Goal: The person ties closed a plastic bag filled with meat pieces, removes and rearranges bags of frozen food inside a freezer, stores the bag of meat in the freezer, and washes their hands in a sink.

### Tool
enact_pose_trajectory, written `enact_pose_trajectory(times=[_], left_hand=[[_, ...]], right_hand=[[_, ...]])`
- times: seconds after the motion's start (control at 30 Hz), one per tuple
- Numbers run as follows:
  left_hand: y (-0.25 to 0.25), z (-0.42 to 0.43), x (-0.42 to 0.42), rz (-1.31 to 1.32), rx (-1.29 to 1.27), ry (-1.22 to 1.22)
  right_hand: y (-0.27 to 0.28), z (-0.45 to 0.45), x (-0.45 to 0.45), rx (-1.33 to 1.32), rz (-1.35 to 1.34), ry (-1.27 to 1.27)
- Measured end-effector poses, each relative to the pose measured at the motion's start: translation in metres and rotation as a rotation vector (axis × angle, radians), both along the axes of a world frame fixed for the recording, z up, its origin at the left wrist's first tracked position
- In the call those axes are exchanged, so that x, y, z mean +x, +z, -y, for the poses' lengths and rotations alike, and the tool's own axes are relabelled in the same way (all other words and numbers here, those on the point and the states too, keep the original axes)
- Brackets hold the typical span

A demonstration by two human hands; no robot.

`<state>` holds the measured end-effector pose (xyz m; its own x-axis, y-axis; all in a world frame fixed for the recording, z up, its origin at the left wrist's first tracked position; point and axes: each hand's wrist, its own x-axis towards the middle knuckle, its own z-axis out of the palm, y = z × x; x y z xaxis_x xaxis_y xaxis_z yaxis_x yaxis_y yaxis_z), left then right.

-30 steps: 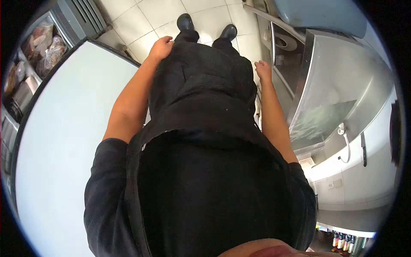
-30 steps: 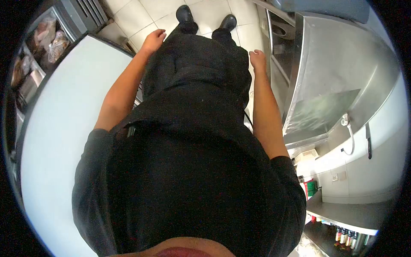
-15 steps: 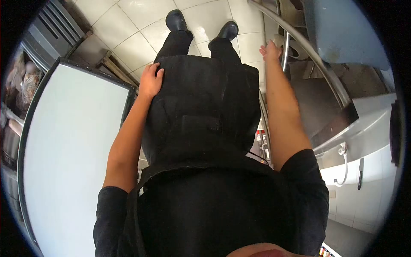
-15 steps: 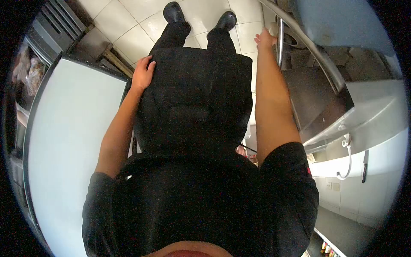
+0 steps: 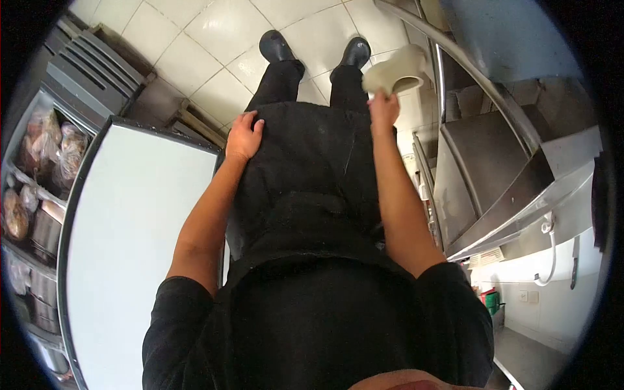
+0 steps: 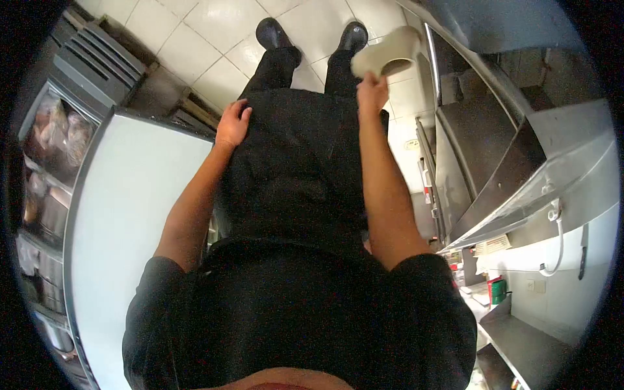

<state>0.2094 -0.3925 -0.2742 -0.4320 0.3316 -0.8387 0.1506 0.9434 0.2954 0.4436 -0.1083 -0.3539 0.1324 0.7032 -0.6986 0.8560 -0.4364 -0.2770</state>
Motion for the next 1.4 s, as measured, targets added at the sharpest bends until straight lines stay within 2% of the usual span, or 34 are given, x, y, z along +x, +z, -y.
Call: enact_pose_trajectory(times=[0.03, 0.07, 0.17, 0.27, 0.4, 0.5, 0.6, 0.8, 0.9, 1.0, 1.07, 1.13, 1.23, 1.33, 1.4], left_hand=[[0.0, -0.002, 0.0, 0.003, -0.03, -0.037], [-0.002, -0.003, -0.002, 0.001, -0.029, -0.059], [-0.003, 0.001, -0.002, 0.006, -0.032, -0.07], [-0.005, 0.003, -0.006, -0.011, -0.025, -0.019], [-0.003, 0.007, 0.001, -0.039, 0.001, 0.013], [0.002, 0.008, 0.009, -0.057, -0.008, 0.035], [0.008, -0.002, 0.021, -0.092, -0.002, -0.001], [0.023, -0.009, 0.057, -0.189, 0.063, -0.072], [0.05, -0.023, 0.082, -0.22, 0.147, -0.045], [0.082, -0.035, 0.111, -0.217, 0.218, 0.065], [0.107, -0.042, 0.128, -0.199, 0.226, 0.155], [0.121, -0.041, 0.141, -0.187, 0.249, 0.19], [0.14, -0.047, 0.156, -0.157, 0.235, 0.23], [0.14, -0.046, 0.158, -0.134, 0.263, 0.288], [0.13, -0.037, 0.15, -0.147, 0.286, 0.289]], right_hand=[[0.019, 0.017, -0.015, -0.069, -0.031, -0.095], [0.025, 0.029, -0.019, -0.104, -0.013, -0.018], [-0.01, 0.042, -0.012, -0.268, 0.05, 0.196], [-0.07, 0.032, -0.014, -0.188, 0.065, 0.459], [-0.114, -0.004, -0.033, -0.322, 0.106, 0.601], [-0.127, 0.011, -0.023, -0.18, 0.089, 0.533], [-0.084, 0.027, -0.008, -0.325, 0.005, 0.528], [0.066, 0.037, 0.014, -0.279, -0.252, 0.529], [0.168, 0.013, -0.001, -0.241, -0.439, 0.591], [0.287, -0.024, -0.017, 0.02, -0.777, 0.726], [0.362, -0.054, -0.023, 0.315, -0.97, 0.76], [0.411, -0.088, -0.024, 0.735, -0.955, 0.871], [0.419, -0.128, -0.015, 0.975, -0.833, 0.903], [0.409, -0.136, 0.001, 1.048, -0.543, 1.085], [0.387, -0.145, 0.004, 1.062, -0.567, 0.942]])
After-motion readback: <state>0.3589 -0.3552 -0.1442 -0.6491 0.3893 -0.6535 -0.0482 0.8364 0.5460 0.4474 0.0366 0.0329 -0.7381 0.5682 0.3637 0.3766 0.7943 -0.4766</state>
